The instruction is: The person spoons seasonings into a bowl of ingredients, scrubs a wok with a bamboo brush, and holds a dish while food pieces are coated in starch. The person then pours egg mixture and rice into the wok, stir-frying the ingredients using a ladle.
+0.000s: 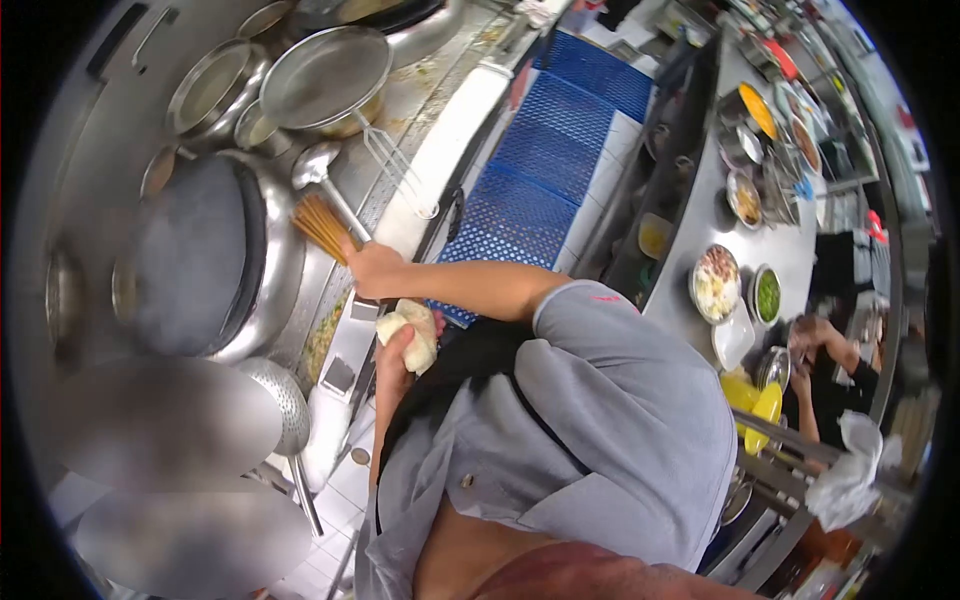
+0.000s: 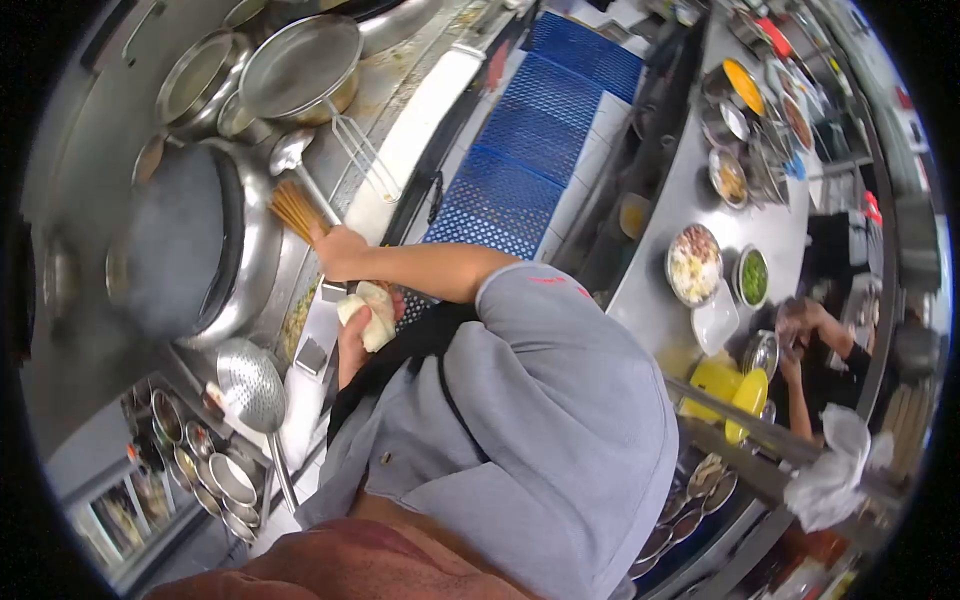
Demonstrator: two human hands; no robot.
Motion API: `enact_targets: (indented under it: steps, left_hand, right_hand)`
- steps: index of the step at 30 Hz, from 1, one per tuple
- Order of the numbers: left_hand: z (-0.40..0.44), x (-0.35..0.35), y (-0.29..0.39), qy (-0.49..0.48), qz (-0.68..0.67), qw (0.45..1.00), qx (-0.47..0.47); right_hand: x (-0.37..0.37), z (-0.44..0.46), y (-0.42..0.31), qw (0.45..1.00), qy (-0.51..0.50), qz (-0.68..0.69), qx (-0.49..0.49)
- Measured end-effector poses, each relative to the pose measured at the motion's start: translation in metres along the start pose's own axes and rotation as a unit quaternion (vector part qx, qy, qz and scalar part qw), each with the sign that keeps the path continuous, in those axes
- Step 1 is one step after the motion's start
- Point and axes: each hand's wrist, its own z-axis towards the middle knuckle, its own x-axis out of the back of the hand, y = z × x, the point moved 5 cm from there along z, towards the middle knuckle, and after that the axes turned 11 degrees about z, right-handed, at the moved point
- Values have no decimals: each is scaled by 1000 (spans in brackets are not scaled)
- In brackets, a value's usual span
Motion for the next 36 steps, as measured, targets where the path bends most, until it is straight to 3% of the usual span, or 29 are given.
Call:
enact_targets:
  steps: [2, 3, 4, 6, 8, 9, 12, 15, 18, 19, 22, 23, 26, 27, 29, 30, 31, 32, 34, 36]
  left_hand:
    - [7, -14, 0, -18, -6, 1000, 8]
    - [11, 8, -19, 6, 1, 998, 69]
    - [13, -6, -11, -3, -33, 998, 51]
    - [15, -22, 13, -5, -10, 999, 30]
    - [22, -4, 11, -4, 7, 999, 42]
    - [25, -13, 19, 3, 19, 999, 30]
    - [39, -49, 45, 70, 53, 996, -9]
    - [83, -73, 60, 95, 133, 986, -45]
    - [155, -99, 63, 88, 182, 979, -29]
    - [177, -123, 65, 71, 173, 982, -11]
    - [242, -173, 69, 69, 188, 978, 54]
    - [262, -198, 70, 93, 183, 978, 35]
    - [319, -241, 72, -37, 189, 980, 50]
    - [336, -247, 73, -40, 178, 981, 66]
    - [364, -258, 77, -23, 140, 987, 78]
    - [372, -261, 82, -1, 115, 991, 73]
    - [380, -266, 86, 85, 124, 987, 61]
    - [393, -271, 92, 184, 123, 974, 42]
    - [421, -278, 104, 63, 15, 998, -2]
    - [446, -278, 119, 43, -45, 996, -59]
  right_hand:
    - [10, 0, 4, 994, -32, 104, -14]
    - [13, 4, 8, 990, -30, 139, -9]
    - [14, 12, 14, 983, 19, 183, 1]
    - [11, 41, 29, 929, 94, 340, 113]
    - [71, 3, -5, 854, -114, 508, -4]
    - [103, -15, -13, 824, -132, 550, -18]
    - [155, -3, 0, 760, -185, 618, 76]
    - [221, 8, 26, 705, -146, 676, 154]
    - [290, -19, 68, 659, -167, 728, 88]
    - [308, -15, 88, 692, -83, 710, 102]
    - [356, -19, 147, 706, -18, 699, 115]
    - [369, -17, 169, 704, 25, 698, 128]
    - [412, -5, 225, 727, 209, 623, 200]
    - [417, -15, 237, 686, 195, 685, 145]
    - [447, -44, 248, 667, 152, 719, 120]
    - [447, -23, 270, 670, 211, 691, 171]
    - [457, -22, 285, 741, 256, 607, 131]
    - [464, -24, 292, 705, 221, 664, 118]
    - [479, -31, 302, 651, 176, 734, 82]
    - [491, -26, 314, 645, 164, 744, 50]
